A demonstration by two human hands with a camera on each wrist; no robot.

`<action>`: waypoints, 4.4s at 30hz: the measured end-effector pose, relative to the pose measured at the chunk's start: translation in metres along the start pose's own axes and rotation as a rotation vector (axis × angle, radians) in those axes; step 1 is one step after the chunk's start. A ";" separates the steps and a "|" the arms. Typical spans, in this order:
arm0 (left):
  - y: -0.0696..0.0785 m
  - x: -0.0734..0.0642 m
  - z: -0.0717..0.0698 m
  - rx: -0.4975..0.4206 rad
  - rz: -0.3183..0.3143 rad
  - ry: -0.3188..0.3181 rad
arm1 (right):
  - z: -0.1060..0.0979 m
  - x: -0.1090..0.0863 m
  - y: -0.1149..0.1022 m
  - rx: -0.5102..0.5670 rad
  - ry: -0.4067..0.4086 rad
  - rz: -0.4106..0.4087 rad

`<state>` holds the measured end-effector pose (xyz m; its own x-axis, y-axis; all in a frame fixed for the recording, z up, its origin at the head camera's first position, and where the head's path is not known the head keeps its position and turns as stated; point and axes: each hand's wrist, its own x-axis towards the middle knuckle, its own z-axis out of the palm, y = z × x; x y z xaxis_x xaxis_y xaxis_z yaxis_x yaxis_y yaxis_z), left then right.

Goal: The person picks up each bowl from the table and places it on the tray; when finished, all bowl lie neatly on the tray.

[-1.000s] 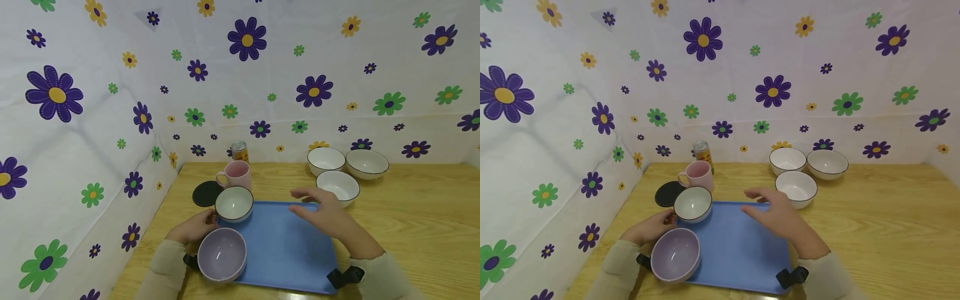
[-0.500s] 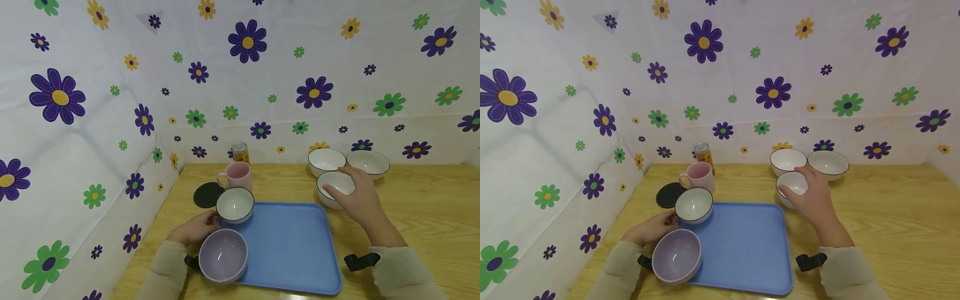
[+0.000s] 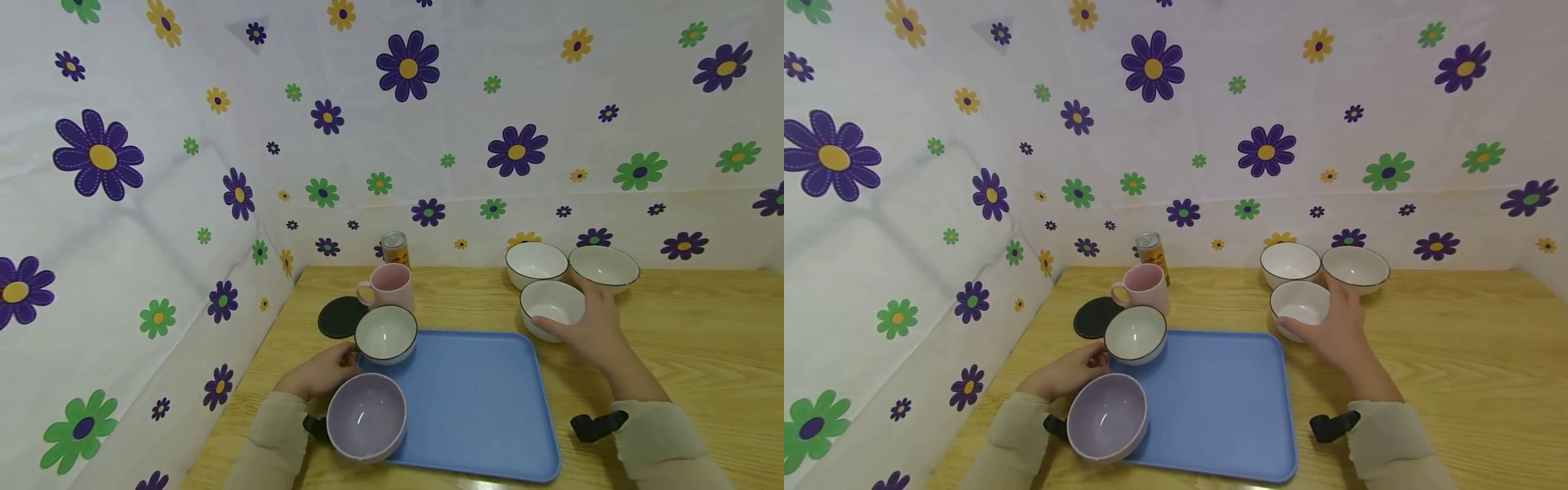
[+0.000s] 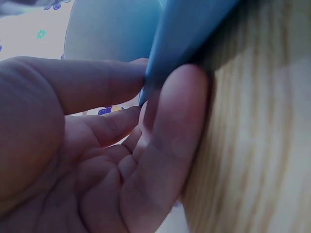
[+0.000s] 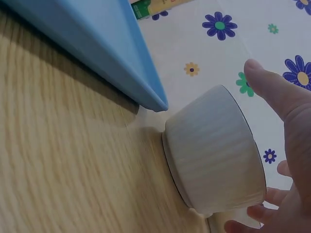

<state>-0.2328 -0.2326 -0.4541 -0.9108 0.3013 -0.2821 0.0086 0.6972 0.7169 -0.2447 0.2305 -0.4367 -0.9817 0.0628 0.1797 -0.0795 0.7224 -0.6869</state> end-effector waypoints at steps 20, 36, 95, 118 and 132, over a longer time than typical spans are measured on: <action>0.001 -0.001 -0.002 0.008 -0.004 -0.014 | 0.007 0.002 0.016 0.132 -0.098 -0.029; -0.003 0.002 -0.001 0.020 0.016 -0.011 | 0.003 0.001 0.005 0.039 -0.106 -0.088; -0.001 0.002 0.000 -0.007 0.015 -0.008 | 0.062 -0.031 -0.051 0.171 -0.467 -0.287; -0.002 0.000 -0.001 -0.002 0.041 -0.010 | 0.073 -0.040 -0.068 0.153 -0.479 -0.260; 0.000 0.000 -0.001 -0.015 0.039 -0.013 | 0.071 -0.041 -0.071 0.168 -0.510 -0.240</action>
<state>-0.2336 -0.2335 -0.4539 -0.9046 0.3366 -0.2616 0.0381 0.6750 0.7368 -0.2115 0.1277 -0.4457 -0.8888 -0.4582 0.0114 -0.2953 0.5536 -0.7787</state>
